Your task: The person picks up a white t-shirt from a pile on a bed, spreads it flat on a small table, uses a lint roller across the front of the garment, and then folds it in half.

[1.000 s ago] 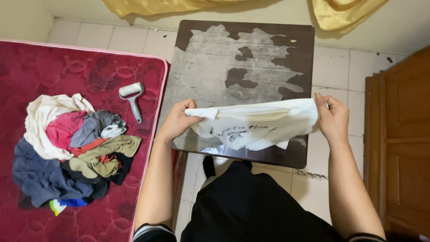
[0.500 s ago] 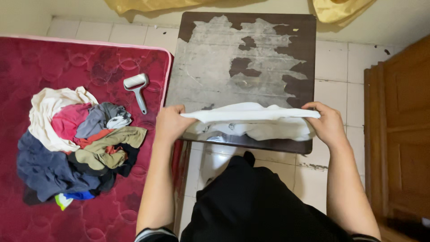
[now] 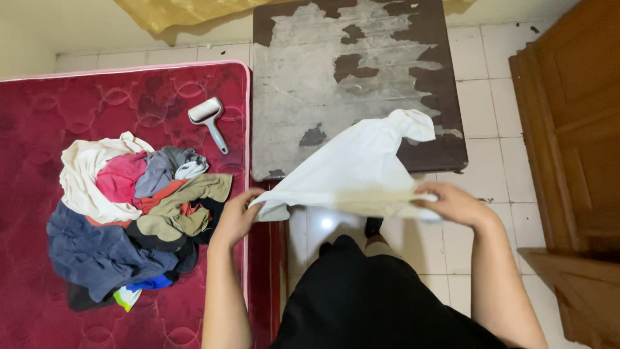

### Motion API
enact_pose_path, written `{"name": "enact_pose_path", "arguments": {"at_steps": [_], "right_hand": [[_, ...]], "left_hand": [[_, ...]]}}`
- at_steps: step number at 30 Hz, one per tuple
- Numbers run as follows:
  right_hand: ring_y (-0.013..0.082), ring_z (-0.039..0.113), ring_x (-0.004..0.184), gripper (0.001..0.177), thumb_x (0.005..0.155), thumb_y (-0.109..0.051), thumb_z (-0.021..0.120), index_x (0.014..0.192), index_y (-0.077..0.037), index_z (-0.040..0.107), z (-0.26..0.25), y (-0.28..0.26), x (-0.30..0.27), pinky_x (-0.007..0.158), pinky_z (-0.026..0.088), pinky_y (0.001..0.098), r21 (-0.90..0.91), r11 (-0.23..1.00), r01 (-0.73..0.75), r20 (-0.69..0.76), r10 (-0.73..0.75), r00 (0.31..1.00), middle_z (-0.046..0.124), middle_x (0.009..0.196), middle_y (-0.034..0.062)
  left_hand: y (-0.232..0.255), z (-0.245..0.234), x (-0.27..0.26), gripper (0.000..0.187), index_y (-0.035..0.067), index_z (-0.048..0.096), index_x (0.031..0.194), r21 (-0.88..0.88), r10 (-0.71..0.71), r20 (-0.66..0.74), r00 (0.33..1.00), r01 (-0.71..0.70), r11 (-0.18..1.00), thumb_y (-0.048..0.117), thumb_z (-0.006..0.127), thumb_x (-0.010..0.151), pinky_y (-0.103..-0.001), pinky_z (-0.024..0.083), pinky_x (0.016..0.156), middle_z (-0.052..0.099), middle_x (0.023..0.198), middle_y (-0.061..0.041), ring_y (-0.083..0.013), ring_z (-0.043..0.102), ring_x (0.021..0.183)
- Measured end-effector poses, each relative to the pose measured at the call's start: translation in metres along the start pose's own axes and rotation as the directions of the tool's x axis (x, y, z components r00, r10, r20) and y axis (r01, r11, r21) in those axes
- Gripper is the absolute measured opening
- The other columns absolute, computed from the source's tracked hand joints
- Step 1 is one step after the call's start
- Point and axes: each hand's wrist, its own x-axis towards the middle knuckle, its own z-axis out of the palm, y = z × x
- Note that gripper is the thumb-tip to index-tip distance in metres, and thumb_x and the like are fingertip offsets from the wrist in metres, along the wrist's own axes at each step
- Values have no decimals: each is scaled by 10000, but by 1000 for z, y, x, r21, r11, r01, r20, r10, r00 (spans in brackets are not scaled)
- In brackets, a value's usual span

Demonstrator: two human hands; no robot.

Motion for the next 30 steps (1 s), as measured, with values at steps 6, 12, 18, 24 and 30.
{"name": "enact_pose_path", "arguments": {"at_steps": [6, 12, 18, 24, 30], "right_hand": [[186, 742, 917, 435, 891, -436, 689, 1135, -102, 823, 45, 7, -28, 873, 561, 334, -134, 980, -150, 214, 177, 961, 836, 980, 76], [226, 739, 820, 432, 902, -405, 683, 1138, -71, 822, 42, 1, -48, 781, 588, 377, 19, 976, -217, 152, 212, 965, 825, 907, 133], [208, 736, 812, 413, 891, -381, 691, 1157, -88, 810, 44, 10, -51, 775, 580, 364, -53, 981, -187, 112, 192, 975, 820, 904, 116], [193, 729, 817, 408, 911, -375, 694, 1153, -67, 807, 45, 24, -48, 790, 560, 340, -108, 978, -178, 105, 190, 976, 815, 909, 101], [180, 682, 723, 367, 928, -332, 659, 1077, -31, 808, 48, 27, -41, 696, 552, 327, -15, 996, -86, 68, 87, 994, 791, 814, 97]], "left_hand": [[-31, 5, -35, 255, 29, 725, 1037, 37, -129, 62, 990, 127, 991, 258, 626, 983, -310, 485, 641, 656, 733, -107, -154, 563, 672], [-28, 9, -40, 344, -28, 702, 932, -76, -128, -35, 991, 125, 989, 310, 655, 978, -359, 498, 613, 683, 719, -116, -163, 599, 658], [-37, 19, -36, 486, -10, 756, 858, 233, -294, 65, 954, 272, 934, 475, 728, 836, -426, 559, 694, 750, 763, -222, -317, 750, 709], [-64, 28, -34, 615, 6, 812, 916, 374, -580, 229, 782, 480, 794, 600, 738, 773, -419, 597, 757, 779, 835, -215, -331, 788, 773], [-52, 22, -43, 661, -23, 820, 910, 351, -494, 73, 866, 442, 826, 619, 729, 786, -433, 574, 807, 764, 841, -253, -357, 775, 816]]}}
